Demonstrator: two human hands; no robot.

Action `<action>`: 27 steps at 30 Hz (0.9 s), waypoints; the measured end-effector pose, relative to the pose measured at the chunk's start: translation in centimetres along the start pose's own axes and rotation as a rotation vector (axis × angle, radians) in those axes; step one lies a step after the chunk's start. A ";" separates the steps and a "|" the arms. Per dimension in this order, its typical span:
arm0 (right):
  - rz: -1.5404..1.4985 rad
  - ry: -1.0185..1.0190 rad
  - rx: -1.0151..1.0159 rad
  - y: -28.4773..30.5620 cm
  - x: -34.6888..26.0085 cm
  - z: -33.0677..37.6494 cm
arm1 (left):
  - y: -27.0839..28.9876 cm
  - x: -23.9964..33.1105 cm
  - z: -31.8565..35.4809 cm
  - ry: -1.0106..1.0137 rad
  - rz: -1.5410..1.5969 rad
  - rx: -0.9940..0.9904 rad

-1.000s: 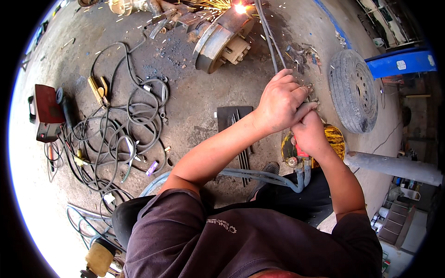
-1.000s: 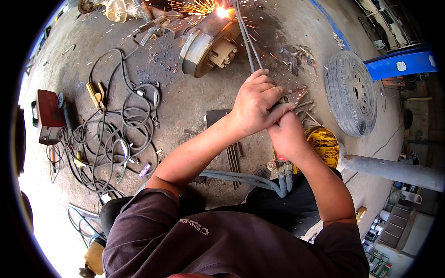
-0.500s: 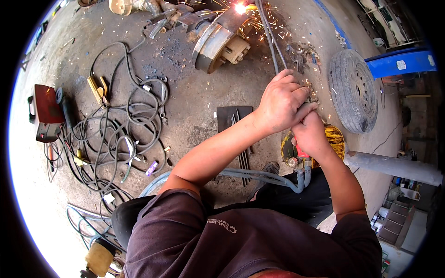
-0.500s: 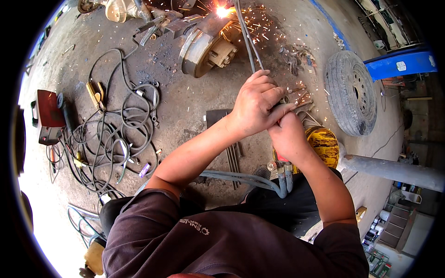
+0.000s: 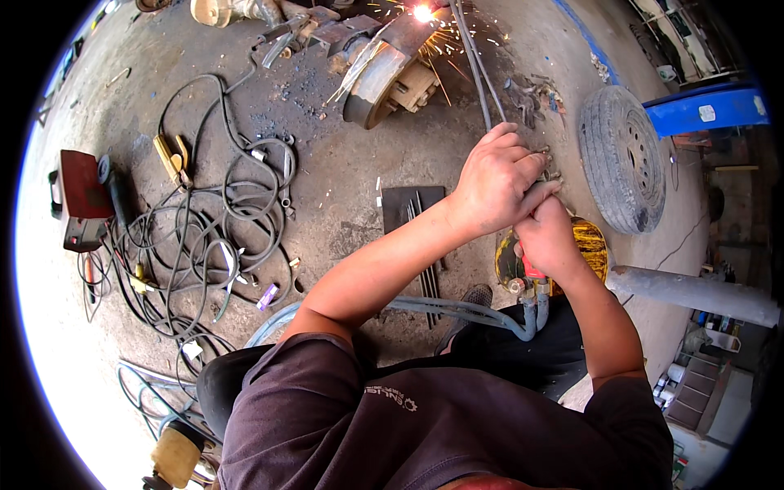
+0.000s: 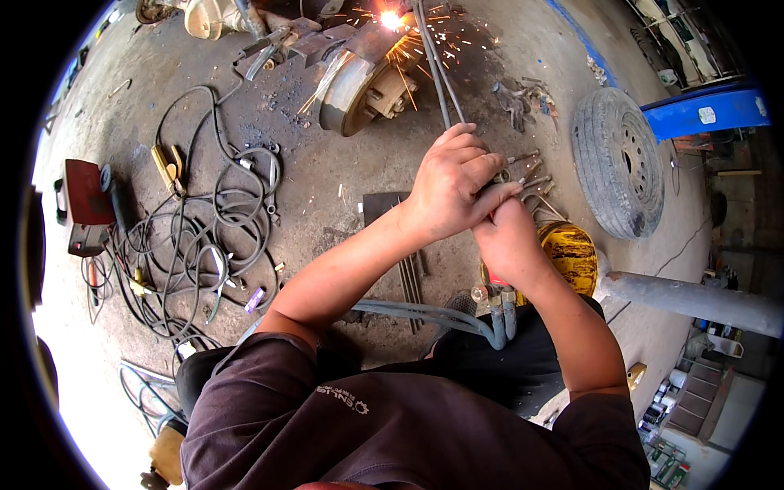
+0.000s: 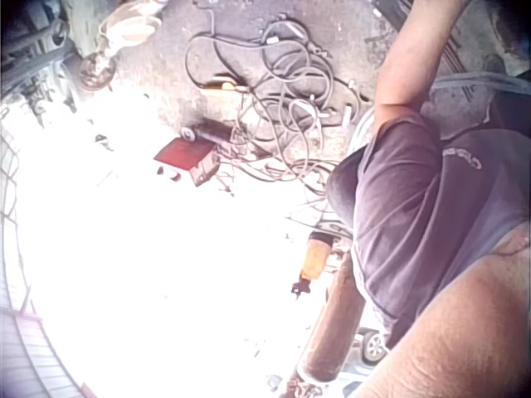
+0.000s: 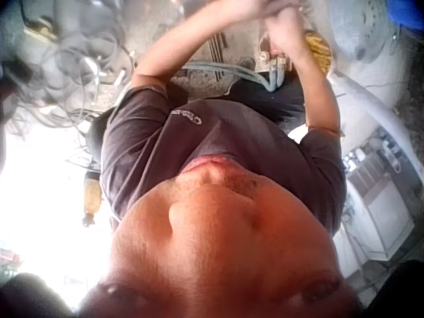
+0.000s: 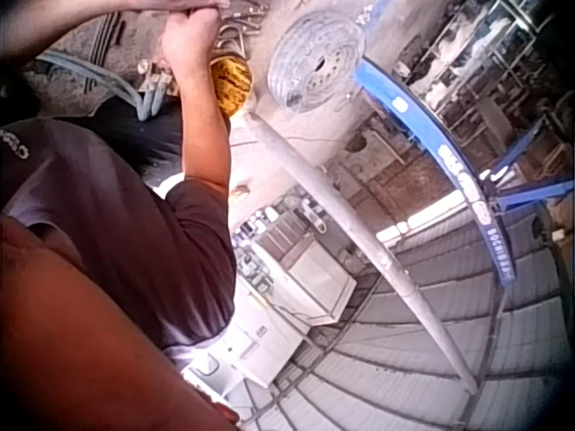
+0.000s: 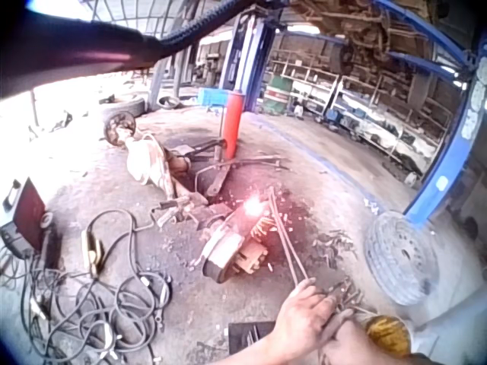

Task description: The person positions a metal plate onto a rusty brake drum assembly and uses a welding torch to fuse the components. They ignite the torch, adjust the flame, and apply heat to the joint between the plate and the drum, creating sparks. The person then uses pliers to manipulate the assembly and briefly inspects the work.

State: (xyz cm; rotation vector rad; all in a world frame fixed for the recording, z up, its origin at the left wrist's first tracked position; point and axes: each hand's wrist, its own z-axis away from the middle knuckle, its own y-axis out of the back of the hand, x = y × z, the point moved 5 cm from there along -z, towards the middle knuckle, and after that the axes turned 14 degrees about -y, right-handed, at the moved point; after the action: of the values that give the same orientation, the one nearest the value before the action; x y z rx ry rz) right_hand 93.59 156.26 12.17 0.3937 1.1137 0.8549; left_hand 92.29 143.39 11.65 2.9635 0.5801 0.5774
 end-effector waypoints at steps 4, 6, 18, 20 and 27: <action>0.003 0.022 -0.002 0.0 0.2 0.0 | -0.1 0.0 0.0 0.003 -0.001 -0.007; 0.010 0.021 -0.001 0.0 0.2 0.0 | 0.0 0.1 -0.1 0.000 0.004 0.006; 0.009 0.055 0.007 0.1 0.9 -0.1 | -0.3 0.1 0.1 0.010 0.014 -0.018; 0.012 0.049 0.011 0.1 0.9 -0.1 | -0.4 0.2 0.1 0.006 0.014 -0.006; 0.002 0.046 0.007 0.1 0.7 0.1 | -0.2 0.3 0.0 -0.015 0.009 -0.002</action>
State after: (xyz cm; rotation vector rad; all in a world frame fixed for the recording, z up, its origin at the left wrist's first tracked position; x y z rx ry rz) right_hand 93.75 156.92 11.85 0.3831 1.1589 0.8657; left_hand 92.52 143.70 11.73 2.9668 0.5654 0.5557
